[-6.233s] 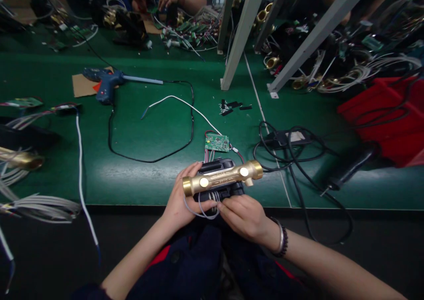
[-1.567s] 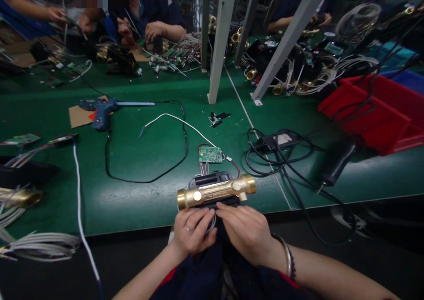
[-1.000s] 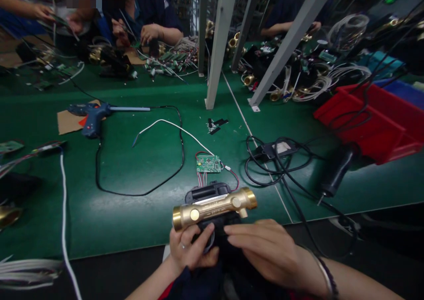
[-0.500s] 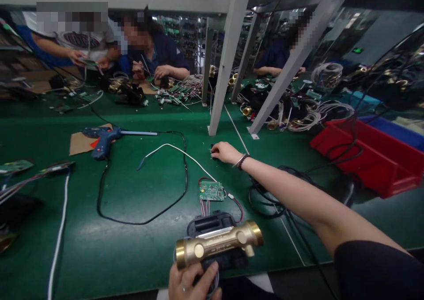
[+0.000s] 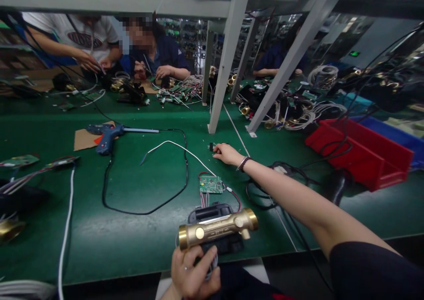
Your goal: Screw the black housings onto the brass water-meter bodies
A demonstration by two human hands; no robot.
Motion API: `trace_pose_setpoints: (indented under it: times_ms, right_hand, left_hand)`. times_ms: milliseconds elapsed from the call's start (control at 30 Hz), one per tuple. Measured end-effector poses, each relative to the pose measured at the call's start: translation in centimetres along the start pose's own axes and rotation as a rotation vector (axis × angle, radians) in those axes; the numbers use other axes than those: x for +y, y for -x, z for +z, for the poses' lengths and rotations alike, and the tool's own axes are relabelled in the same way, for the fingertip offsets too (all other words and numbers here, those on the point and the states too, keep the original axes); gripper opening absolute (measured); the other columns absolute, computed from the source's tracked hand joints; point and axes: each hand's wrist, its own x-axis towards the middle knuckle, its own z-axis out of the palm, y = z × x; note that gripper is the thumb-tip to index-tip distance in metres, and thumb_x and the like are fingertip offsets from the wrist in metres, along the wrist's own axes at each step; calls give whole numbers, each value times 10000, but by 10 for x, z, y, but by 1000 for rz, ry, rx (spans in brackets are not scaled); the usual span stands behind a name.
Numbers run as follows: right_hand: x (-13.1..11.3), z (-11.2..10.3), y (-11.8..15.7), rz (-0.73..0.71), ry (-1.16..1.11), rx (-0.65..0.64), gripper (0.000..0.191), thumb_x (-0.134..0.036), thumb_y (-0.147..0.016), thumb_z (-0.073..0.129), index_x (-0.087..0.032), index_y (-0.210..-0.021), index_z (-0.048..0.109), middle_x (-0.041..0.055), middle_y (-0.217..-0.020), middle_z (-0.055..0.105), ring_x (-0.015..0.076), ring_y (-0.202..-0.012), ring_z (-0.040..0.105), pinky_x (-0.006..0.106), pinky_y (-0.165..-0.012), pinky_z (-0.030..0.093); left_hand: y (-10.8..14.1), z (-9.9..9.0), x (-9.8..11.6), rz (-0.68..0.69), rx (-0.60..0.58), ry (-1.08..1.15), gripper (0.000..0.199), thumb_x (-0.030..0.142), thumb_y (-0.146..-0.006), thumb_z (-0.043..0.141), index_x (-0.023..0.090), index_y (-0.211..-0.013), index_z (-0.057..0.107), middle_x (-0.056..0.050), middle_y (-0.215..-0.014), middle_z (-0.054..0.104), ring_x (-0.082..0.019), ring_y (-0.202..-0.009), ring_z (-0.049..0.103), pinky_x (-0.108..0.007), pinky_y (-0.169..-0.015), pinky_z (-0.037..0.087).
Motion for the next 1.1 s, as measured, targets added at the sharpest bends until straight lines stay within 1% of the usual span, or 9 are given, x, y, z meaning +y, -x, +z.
trace_pose_setpoints:
  times_ms: [233, 367, 467, 567, 600, 667, 767, 900, 1100]
  right_hand:
    - [-12, 0, 8, -6, -30, 101, 208, -286, -900, 573, -113, -1013, 598, 71, -1020, 615, 178, -898, 611, 371, -798, 516]
    - [-25, -20, 25, -23, -113, 245, 100, -144, -892, 541, -81, -934, 607, 67, -891, 642, 157, -818, 619, 321, -764, 512]
    - [-37, -46, 64, -58, -209, 336, 136, -92, -872, 507, -73, -966, 604, 71, -879, 658, 133, -794, 622, 249, -737, 501]
    - [-54, -58, 128, -211, -369, 461, 142, -207, -866, 557, -131, -966, 624, 37, -871, 668, 137, -770, 631, 245, -692, 513]
    - [-60, -56, 153, -307, -423, 513, 119, -229, -856, 582, -152, -927, 636, 26, -846, 669, 141, -753, 631, 248, -672, 516]
    - [-73, -41, 199, -460, -426, 479, 101, -212, -891, 543, -172, -872, 633, 14, -787, 665, 124, -721, 625, 221, -641, 508]
    - [-87, 3, 245, -572, -284, 430, 245, -155, -959, 380, -149, -917, 621, 49, -815, 668, 129, -742, 622, 225, -654, 498]
    - [-92, 53, 255, -513, -87, 502, 385, -142, -975, 258, -130, -926, 640, 77, -811, 662, 155, -655, 583, 270, -549, 448]
    - [-95, 70, 243, -449, -47, 593, 390, -154, -978, 259, -118, -956, 647, 77, -831, 668, 164, -650, 540, 288, -558, 414]
  left_hand:
    - [-3, -1, 1, 17, -5, 18, 189, 228, -792, 529, 220, -879, 696, -22, -693, 541, -139, -635, 520, -270, -611, 434]
    - [-3, 0, 2, 19, 4, 13, 188, 244, -798, 524, 227, -882, 692, -24, -693, 539, -147, -634, 515, -277, -595, 421]
    - [-7, -3, 3, 37, -17, 7, 176, 248, -794, 536, 226, -879, 688, -18, -686, 541, -146, -626, 514, -274, -585, 417]
    - [-12, -4, 4, 45, -41, -11, 159, 249, -780, 553, 218, -869, 681, -12, -685, 542, -142, -614, 517, -272, -581, 414]
    - [-12, -5, 4, 46, -45, -18, 157, 252, -777, 554, 213, -866, 677, -12, -689, 545, -142, -613, 520, -273, -581, 414]
    - [-12, -4, 4, 48, -49, -27, 156, 264, -779, 548, 203, -859, 668, -14, -694, 551, -144, -614, 527, -277, -584, 411]
    - [-11, -4, 4, 55, -65, -40, 156, 282, -775, 550, 195, -858, 650, -18, -701, 566, -146, -619, 540, -284, -598, 409]
    - [-10, -4, 4, 42, -66, -57, 145, 294, -768, 562, 197, -849, 632, -19, -699, 572, -143, -625, 544, -282, -615, 406]
    - [-11, -5, 3, 53, -67, -63, 138, 288, -794, 550, 186, -856, 620, -18, -688, 568, -145, -616, 546, -288, -629, 406]
